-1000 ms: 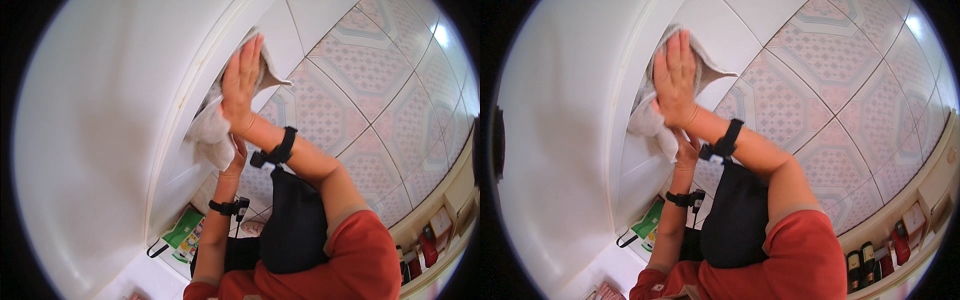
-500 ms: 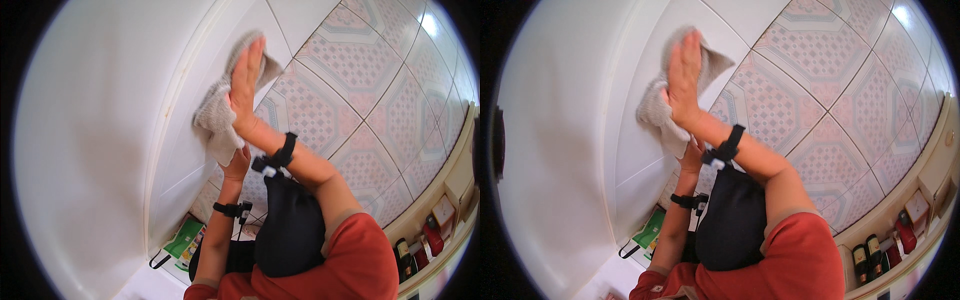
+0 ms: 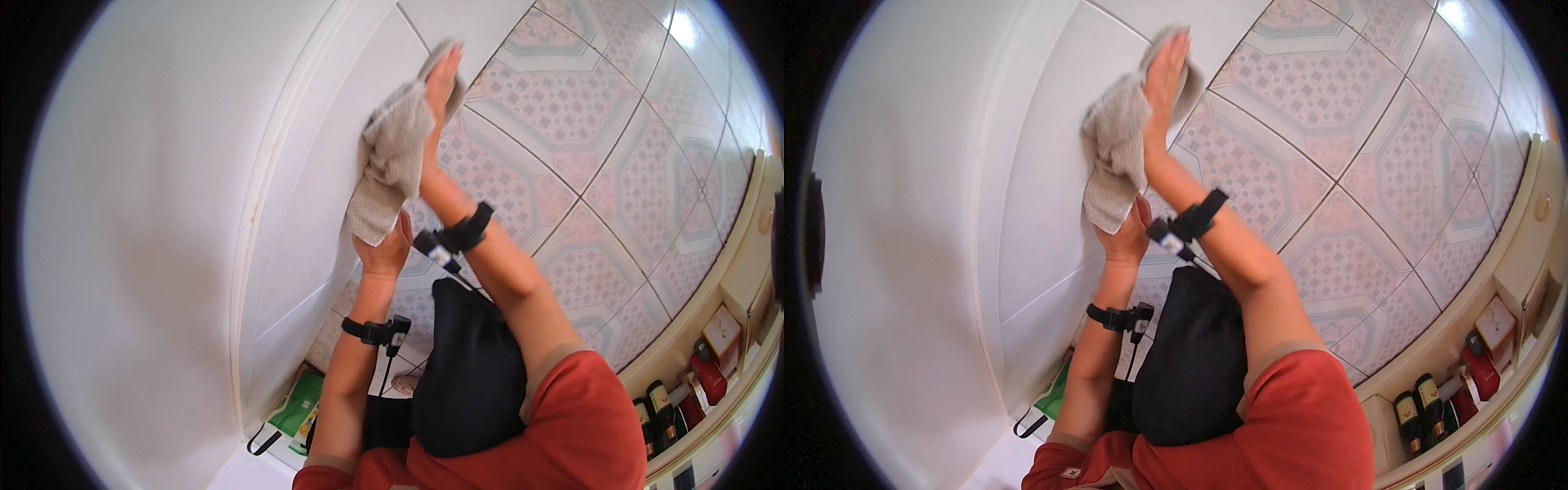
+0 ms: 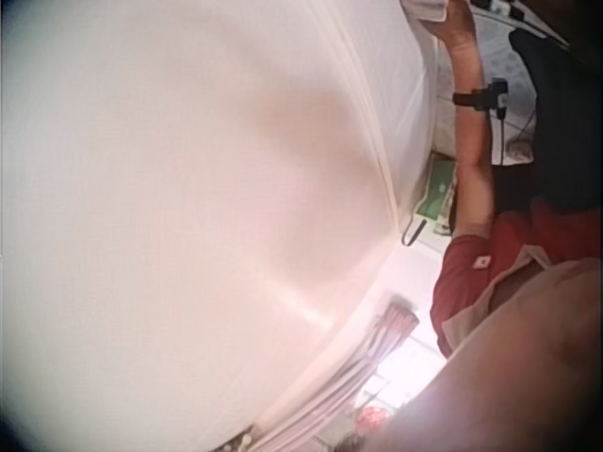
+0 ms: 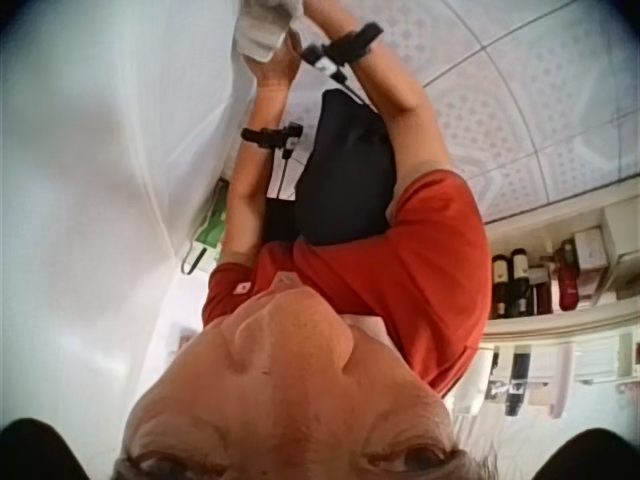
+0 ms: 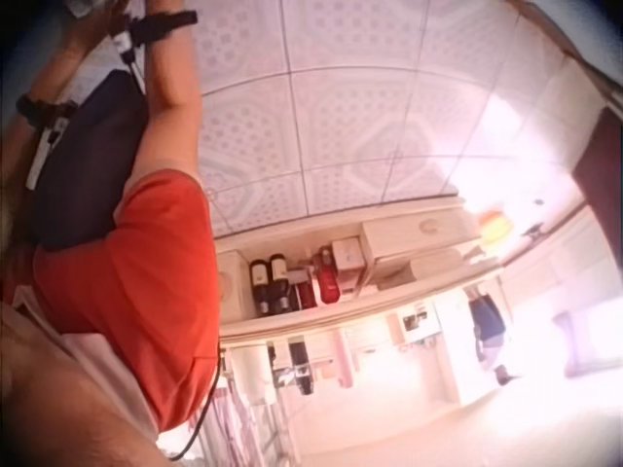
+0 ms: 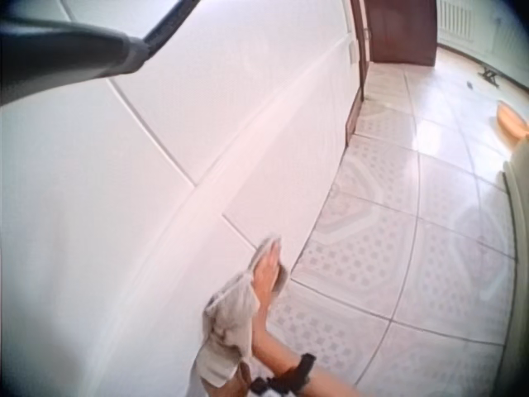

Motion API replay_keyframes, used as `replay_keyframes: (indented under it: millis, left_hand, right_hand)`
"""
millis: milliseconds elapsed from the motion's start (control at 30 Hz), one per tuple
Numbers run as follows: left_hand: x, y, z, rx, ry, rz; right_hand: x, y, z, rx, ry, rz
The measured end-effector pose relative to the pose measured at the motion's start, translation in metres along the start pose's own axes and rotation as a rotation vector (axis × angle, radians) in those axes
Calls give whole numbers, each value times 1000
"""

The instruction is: The person wipes a white wall and door frame with a cloth, then moves to wipe a white cabinet surface. The person uses a cloth to clean the surfaces in a room with tiled flooring.

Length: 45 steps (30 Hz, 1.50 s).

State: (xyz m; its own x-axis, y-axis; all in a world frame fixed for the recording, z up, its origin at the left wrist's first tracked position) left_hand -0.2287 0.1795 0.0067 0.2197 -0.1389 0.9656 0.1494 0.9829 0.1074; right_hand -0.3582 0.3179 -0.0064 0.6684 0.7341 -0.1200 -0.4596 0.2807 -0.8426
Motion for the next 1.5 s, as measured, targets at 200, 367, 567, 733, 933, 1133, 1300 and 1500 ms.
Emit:
replay_keyframes:
  millis: [200,367,567,733,933,1133,1300,1500]
  left_hand:
    - [-15,19,17,0,-154,25]
    - [-3,8,3,56,-5,16]
    - [30,4,1,-38,135,84]
    - [21,-19,-9,110,41,-50]
    - [38,-11,-27,78,118,187]
    - [43,-12,-25,53,174,166]
    - [-10,-86,-98,158,-96,124]
    - [8,-83,-123,127,24,327]
  right_hand:
    - [-5,147,-32,-818,540,1100]
    - [0,118,-99,-695,251,567]
    - [0,11,12,-100,36,42]
    - [-15,-110,46,385,-53,12]
    - [-15,-101,-25,414,-194,76]
    - [-17,-70,24,186,-47,-111]
    - [-22,-166,-34,348,-65,214]
    - [-25,-136,-164,621,-427,89]
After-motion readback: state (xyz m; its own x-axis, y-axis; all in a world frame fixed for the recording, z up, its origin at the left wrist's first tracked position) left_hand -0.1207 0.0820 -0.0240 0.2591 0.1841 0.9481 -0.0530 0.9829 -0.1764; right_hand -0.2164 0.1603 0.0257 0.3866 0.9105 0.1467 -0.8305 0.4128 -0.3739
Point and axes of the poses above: each hand's wrist, its own z-axis towards the middle knuckle, its own x-axis out of the back of the hand, y = z × x, the point moved 10 cm from there along z, towards the middle knuckle, and after that the axes turned 12 degrees about x, right-handed, at the moved point
